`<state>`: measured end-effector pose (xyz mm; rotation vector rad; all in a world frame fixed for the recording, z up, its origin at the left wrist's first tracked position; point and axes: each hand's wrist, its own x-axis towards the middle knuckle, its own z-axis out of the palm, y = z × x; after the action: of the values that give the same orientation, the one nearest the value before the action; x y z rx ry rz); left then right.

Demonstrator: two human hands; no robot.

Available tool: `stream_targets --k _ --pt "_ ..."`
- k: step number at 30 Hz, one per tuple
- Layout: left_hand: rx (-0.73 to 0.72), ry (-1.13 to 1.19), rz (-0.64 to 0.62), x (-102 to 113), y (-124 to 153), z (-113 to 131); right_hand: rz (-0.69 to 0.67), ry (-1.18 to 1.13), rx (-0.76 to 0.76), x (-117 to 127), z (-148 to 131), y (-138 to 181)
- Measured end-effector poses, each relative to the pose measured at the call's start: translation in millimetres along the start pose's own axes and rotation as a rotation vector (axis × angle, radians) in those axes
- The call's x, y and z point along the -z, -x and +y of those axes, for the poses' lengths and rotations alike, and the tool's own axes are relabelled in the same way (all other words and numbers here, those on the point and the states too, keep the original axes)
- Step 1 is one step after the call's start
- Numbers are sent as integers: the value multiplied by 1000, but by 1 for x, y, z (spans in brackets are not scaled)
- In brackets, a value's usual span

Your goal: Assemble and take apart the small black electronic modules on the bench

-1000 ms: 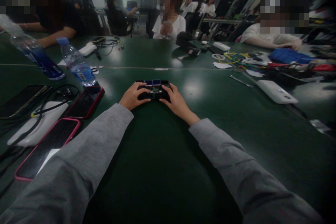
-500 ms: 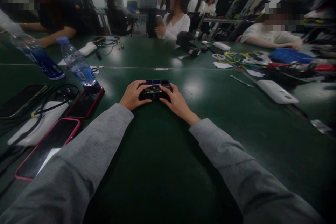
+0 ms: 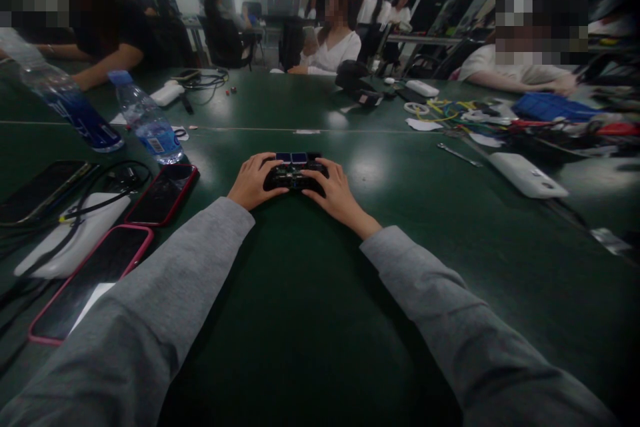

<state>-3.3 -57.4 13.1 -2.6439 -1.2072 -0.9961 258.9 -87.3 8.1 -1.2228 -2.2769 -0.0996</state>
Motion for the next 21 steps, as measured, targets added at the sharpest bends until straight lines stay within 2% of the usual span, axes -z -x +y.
stream_targets --k 21 --pt "-19 -23 -28 3 -1 3 -4 17 -10 3 -4 -1"
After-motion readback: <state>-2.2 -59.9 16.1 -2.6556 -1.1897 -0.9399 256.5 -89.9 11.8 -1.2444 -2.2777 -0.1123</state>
